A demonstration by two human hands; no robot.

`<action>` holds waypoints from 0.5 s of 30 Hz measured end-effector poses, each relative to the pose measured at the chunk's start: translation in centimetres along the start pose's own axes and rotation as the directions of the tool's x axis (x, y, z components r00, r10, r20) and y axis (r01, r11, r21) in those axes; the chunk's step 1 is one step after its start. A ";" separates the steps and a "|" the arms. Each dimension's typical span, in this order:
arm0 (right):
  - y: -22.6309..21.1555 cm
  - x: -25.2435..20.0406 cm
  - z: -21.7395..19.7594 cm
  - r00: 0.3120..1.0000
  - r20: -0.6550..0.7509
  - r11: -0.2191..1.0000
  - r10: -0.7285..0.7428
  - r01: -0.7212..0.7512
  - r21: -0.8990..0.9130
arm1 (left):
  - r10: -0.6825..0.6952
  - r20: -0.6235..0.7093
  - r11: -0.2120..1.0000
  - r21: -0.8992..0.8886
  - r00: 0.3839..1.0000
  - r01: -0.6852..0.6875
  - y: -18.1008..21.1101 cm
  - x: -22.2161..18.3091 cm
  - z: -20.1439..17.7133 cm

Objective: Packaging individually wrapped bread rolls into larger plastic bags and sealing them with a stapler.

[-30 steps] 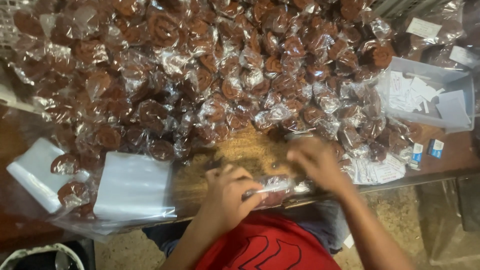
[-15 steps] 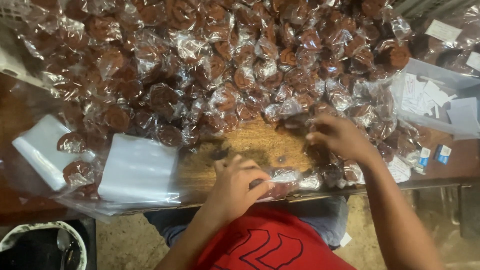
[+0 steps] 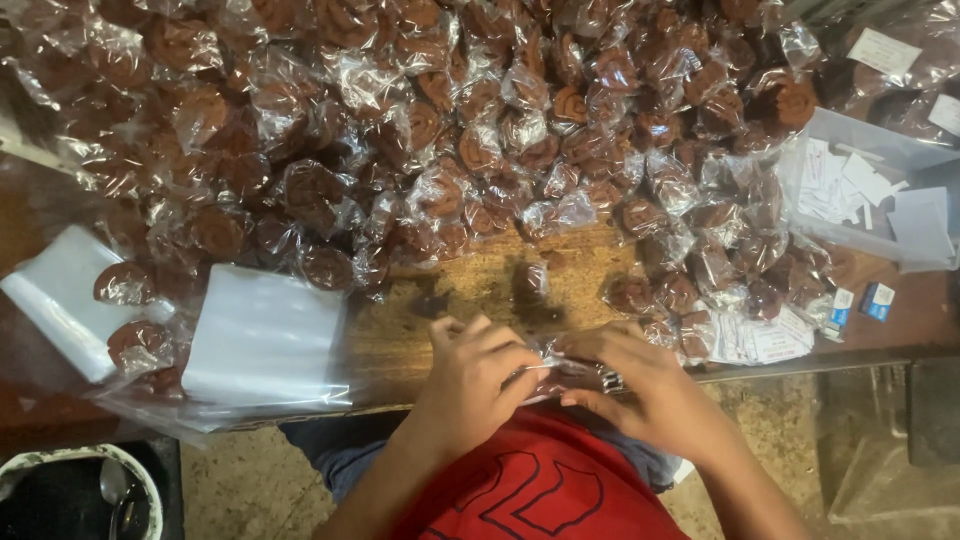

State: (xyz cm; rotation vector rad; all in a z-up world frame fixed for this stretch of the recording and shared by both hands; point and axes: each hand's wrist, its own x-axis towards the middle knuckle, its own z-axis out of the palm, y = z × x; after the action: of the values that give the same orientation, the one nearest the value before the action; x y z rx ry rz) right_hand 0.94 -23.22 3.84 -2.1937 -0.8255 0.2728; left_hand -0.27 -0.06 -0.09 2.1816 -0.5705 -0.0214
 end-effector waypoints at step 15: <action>-2.0 0.6 0.4 0.996 -0.047 0.997 0.071 -0.069 0.038 | -0.091 -0.293 0.996 -0.042 0.952 0.082 -0.4 -2.5 2.3</action>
State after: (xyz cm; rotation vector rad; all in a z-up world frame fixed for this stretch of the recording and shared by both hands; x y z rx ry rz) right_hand 0.31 -21.58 5.07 -2.1898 -0.7130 0.2663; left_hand -2.85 -0.56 -2.32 2.1278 -0.3024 0.2445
